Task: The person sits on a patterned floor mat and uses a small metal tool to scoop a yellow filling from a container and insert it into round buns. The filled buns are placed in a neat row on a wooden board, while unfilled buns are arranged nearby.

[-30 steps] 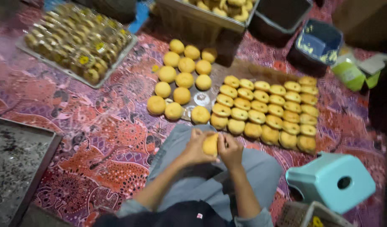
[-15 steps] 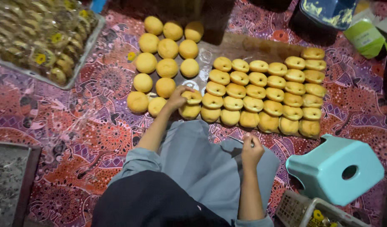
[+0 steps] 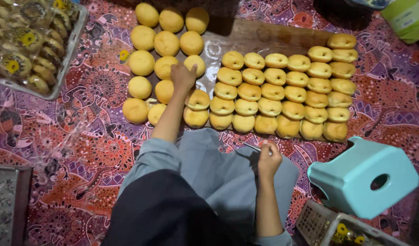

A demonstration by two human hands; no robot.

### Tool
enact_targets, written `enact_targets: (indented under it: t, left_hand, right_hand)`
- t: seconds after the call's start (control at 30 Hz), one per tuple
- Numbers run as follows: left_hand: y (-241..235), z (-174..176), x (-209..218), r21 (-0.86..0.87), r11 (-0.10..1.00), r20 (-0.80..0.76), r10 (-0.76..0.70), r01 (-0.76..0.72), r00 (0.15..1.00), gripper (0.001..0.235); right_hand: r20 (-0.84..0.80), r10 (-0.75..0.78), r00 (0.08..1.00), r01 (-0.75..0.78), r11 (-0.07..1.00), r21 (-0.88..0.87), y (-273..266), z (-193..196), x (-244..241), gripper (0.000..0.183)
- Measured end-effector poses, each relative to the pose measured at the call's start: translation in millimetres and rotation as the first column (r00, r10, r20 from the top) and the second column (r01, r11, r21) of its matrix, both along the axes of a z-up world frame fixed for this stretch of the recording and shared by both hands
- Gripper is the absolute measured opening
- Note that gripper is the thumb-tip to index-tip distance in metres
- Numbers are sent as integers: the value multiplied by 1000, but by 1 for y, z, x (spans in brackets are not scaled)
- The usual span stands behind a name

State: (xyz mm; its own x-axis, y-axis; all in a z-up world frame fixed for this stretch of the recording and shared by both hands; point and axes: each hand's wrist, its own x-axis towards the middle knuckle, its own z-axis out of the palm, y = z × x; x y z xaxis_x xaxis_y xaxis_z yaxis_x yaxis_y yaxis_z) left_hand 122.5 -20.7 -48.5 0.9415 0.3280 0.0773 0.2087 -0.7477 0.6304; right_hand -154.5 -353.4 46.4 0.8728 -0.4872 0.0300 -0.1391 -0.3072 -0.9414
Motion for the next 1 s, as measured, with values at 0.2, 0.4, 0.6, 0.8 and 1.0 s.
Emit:
enact_targets:
  t: [0.2, 0.4, 0.6, 0.8, 1.0]
  left_hand:
    - [-40, 28, -2, -221, 972, 68, 99, -82, 993, 70]
    - [-33, 93, -110, -932, 256, 311, 210, 255, 927, 48]
    - [-48, 165, -244, -949, -303, 101, -18, 91, 995, 47]
    - [-76, 217, -289, -952, -290, 104, -8, 97, 995, 49]
    - [-100, 233, -323, -975, 13, 219, -133, 223, 967, 41]
  right_hand:
    - [-67, -26, 997, 19, 996, -93, -3, -11, 6, 24]
    - [-139, 23, 990, 6, 978, 207, 20, 28, 3, 29]
    - [170, 239, 956, -286, 892, 350, 79, 107, -38, 17]
    - [294, 233, 927, -195, 969, -151, 99, 163, -76, 16]
    - [287, 269, 919, -126, 893, -433, 104, 169, -92, 18]
